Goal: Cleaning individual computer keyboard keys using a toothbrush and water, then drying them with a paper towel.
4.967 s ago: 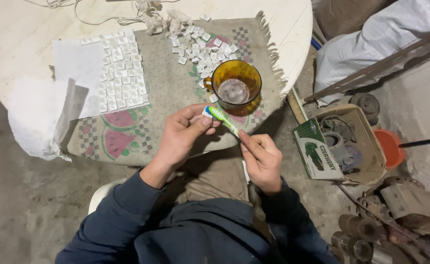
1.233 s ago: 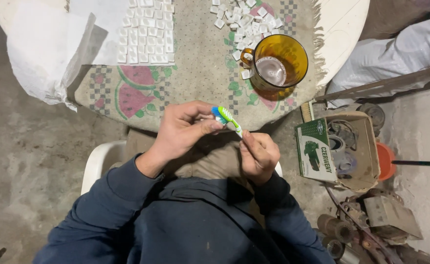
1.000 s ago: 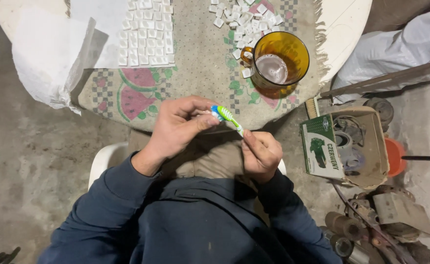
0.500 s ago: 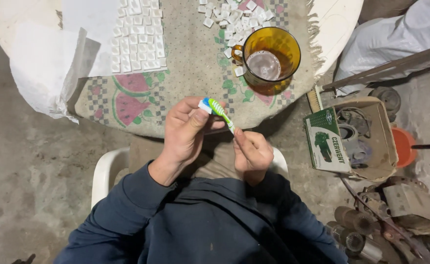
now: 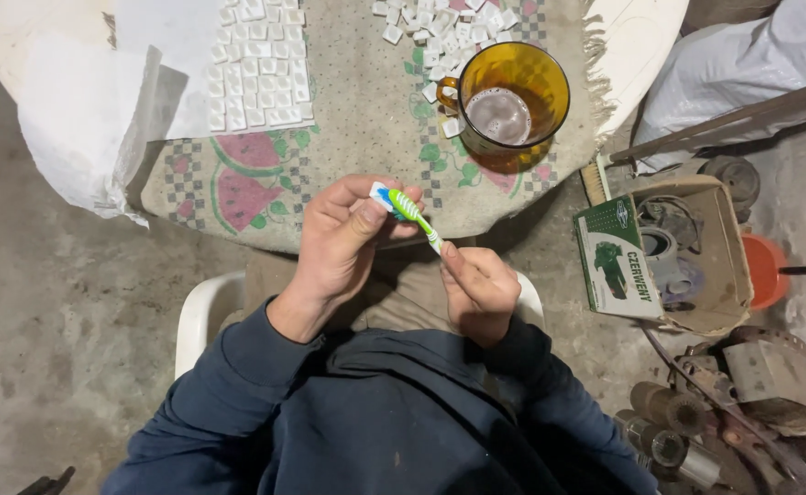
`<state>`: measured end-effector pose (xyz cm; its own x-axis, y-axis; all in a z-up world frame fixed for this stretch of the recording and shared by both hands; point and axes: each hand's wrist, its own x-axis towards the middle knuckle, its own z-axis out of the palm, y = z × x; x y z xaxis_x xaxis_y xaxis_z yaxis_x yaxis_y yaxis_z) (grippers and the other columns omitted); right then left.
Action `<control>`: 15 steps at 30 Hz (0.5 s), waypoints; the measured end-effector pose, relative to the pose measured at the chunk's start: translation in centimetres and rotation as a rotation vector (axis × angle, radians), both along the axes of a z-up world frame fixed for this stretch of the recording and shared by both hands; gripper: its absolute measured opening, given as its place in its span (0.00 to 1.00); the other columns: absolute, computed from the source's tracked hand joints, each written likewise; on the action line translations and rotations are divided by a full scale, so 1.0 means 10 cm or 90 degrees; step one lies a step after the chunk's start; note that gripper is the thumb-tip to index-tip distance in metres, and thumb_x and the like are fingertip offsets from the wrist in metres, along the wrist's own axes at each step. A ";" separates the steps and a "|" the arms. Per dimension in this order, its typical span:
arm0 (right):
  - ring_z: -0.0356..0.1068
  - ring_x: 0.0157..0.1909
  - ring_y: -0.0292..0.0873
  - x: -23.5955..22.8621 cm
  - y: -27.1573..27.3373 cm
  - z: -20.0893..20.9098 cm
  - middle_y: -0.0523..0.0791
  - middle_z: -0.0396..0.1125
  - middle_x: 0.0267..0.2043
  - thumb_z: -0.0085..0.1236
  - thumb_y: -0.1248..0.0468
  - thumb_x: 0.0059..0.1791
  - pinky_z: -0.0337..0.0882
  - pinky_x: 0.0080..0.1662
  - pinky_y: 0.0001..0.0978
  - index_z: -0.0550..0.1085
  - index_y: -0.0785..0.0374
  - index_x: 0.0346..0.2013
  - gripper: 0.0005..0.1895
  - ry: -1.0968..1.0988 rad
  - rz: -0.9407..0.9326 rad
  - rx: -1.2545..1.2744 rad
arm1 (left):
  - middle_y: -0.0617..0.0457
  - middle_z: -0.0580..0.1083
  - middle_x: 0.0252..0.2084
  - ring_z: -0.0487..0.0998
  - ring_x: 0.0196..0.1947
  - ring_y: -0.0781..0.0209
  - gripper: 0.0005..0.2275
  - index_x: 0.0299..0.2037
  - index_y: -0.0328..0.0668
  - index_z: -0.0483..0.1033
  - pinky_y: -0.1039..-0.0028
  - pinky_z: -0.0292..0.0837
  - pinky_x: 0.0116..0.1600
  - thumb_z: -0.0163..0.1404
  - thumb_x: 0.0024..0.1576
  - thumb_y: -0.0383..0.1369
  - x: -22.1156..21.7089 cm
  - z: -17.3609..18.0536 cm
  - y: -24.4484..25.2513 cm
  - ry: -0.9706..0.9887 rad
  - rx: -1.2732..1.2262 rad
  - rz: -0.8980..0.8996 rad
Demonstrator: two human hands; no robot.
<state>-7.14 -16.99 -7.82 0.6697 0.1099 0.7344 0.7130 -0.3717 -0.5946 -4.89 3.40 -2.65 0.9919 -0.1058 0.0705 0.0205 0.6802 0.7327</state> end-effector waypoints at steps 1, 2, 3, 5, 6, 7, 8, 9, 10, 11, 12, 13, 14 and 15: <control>0.73 0.36 0.43 -0.01 0.01 0.01 0.50 0.72 0.39 0.64 0.80 0.47 0.73 0.40 0.29 0.77 0.67 0.52 0.19 0.028 0.028 0.020 | 0.41 0.80 0.50 0.82 0.50 0.55 0.10 0.52 0.31 0.76 0.67 0.82 0.54 0.55 0.64 0.30 0.01 0.05 0.03 0.013 0.018 0.000; 0.73 0.36 0.43 -0.02 0.01 0.00 0.50 0.72 0.39 0.64 0.80 0.47 0.73 0.40 0.29 0.77 0.67 0.52 0.19 0.027 0.031 0.020 | 0.41 0.80 0.50 0.82 0.50 0.55 0.10 0.52 0.31 0.76 0.67 0.82 0.54 0.55 0.64 0.30 0.00 0.02 0.06 0.012 0.019 0.002; 0.73 0.35 0.42 -0.04 0.01 -0.01 0.50 0.72 0.39 0.63 0.80 0.47 0.73 0.40 0.29 0.78 0.67 0.52 0.19 0.074 0.015 0.029 | 0.41 0.80 0.48 0.81 0.46 0.58 0.10 0.51 0.30 0.76 0.70 0.80 0.52 0.55 0.64 0.28 -0.01 -0.01 0.09 -0.015 0.130 -0.023; 0.73 0.34 0.42 -0.03 0.00 0.02 0.49 0.72 0.38 0.63 0.80 0.47 0.73 0.39 0.29 0.78 0.67 0.52 0.19 0.124 0.000 0.036 | 0.42 0.81 0.46 0.80 0.43 0.62 0.09 0.51 0.28 0.77 0.73 0.79 0.50 0.55 0.65 0.27 -0.03 -0.03 0.11 -0.039 0.241 -0.048; 0.73 0.34 0.42 -0.02 0.00 0.06 0.49 0.72 0.38 0.63 0.79 0.48 0.73 0.40 0.29 0.78 0.67 0.52 0.18 0.105 0.008 0.022 | 0.44 0.81 0.46 0.81 0.43 0.63 0.08 0.49 0.29 0.77 0.73 0.80 0.50 0.55 0.65 0.27 -0.05 -0.02 0.09 -0.032 0.239 -0.047; 0.73 0.35 0.42 0.00 0.00 0.10 0.50 0.72 0.39 0.63 0.79 0.48 0.73 0.40 0.29 0.78 0.66 0.52 0.18 0.084 0.014 0.009 | 0.46 0.81 0.45 0.82 0.44 0.64 0.06 0.47 0.29 0.77 0.73 0.81 0.50 0.54 0.65 0.26 -0.05 -0.01 0.08 -0.026 0.237 -0.048; 0.73 0.35 0.42 -0.01 -0.04 0.08 0.50 0.72 0.39 0.63 0.79 0.48 0.73 0.40 0.29 0.78 0.66 0.52 0.18 0.085 0.013 0.009 | 0.46 0.81 0.45 0.82 0.44 0.64 0.06 0.47 0.29 0.77 0.73 0.81 0.50 0.54 0.65 0.26 -0.04 0.00 0.11 -0.026 0.237 -0.049; 0.73 0.35 0.43 -0.01 -0.09 0.06 0.49 0.72 0.39 0.63 0.78 0.48 0.73 0.40 0.30 0.78 0.66 0.51 0.18 0.073 0.017 -0.001 | 0.47 0.81 0.45 0.81 0.43 0.65 0.07 0.49 0.28 0.77 0.74 0.80 0.50 0.55 0.64 0.25 -0.02 0.02 0.14 -0.024 0.233 -0.009; 0.73 0.36 0.44 -0.01 -0.13 0.05 0.49 0.72 0.39 0.62 0.78 0.47 0.73 0.40 0.30 0.78 0.65 0.51 0.18 0.062 0.021 -0.012 | 0.47 0.80 0.45 0.81 0.42 0.66 0.09 0.52 0.28 0.77 0.74 0.79 0.49 0.55 0.64 0.25 0.00 0.03 0.17 -0.021 0.228 0.031; 0.73 0.36 0.44 -0.01 -0.14 0.06 0.49 0.72 0.39 0.62 0.78 0.47 0.73 0.40 0.30 0.78 0.65 0.51 0.18 0.064 0.022 -0.014 | 0.47 0.80 0.45 0.81 0.42 0.66 0.09 0.52 0.28 0.77 0.74 0.79 0.49 0.55 0.64 0.25 0.01 0.10 0.19 -0.019 0.226 0.032; 0.73 0.35 0.44 0.00 -0.15 0.07 0.50 0.72 0.39 0.62 0.78 0.46 0.73 0.39 0.31 0.78 0.65 0.51 0.19 0.062 0.014 -0.034 | 0.49 0.80 0.45 0.81 0.43 0.68 0.10 0.52 0.28 0.77 0.76 0.79 0.51 0.56 0.63 0.24 0.01 0.16 0.22 -0.043 0.299 0.021; 0.73 0.34 0.45 0.00 -0.15 0.08 0.50 0.72 0.38 0.62 0.79 0.45 0.73 0.37 0.32 0.78 0.66 0.50 0.19 0.058 0.007 -0.053 | 0.50 0.81 0.45 0.81 0.44 0.70 0.11 0.53 0.29 0.77 0.78 0.78 0.52 0.57 0.61 0.24 0.01 0.22 0.25 -0.067 0.373 0.011; 0.73 0.34 0.45 0.02 -0.16 0.11 0.50 0.72 0.38 0.62 0.79 0.45 0.73 0.37 0.32 0.78 0.66 0.50 0.19 0.060 0.010 -0.055 | 0.50 0.81 0.45 0.81 0.44 0.70 0.11 0.53 0.29 0.77 0.78 0.78 0.52 0.57 0.61 0.24 -0.01 0.29 0.27 -0.064 0.372 0.013; 0.73 0.33 0.46 0.05 -0.15 0.14 0.49 0.72 0.37 0.62 0.79 0.44 0.72 0.37 0.33 0.78 0.65 0.49 0.19 0.033 0.016 -0.074 | 0.51 0.81 0.42 0.81 0.42 0.71 0.10 0.50 0.30 0.79 0.80 0.78 0.48 0.58 0.60 0.24 -0.02 0.37 0.29 -0.110 0.465 0.048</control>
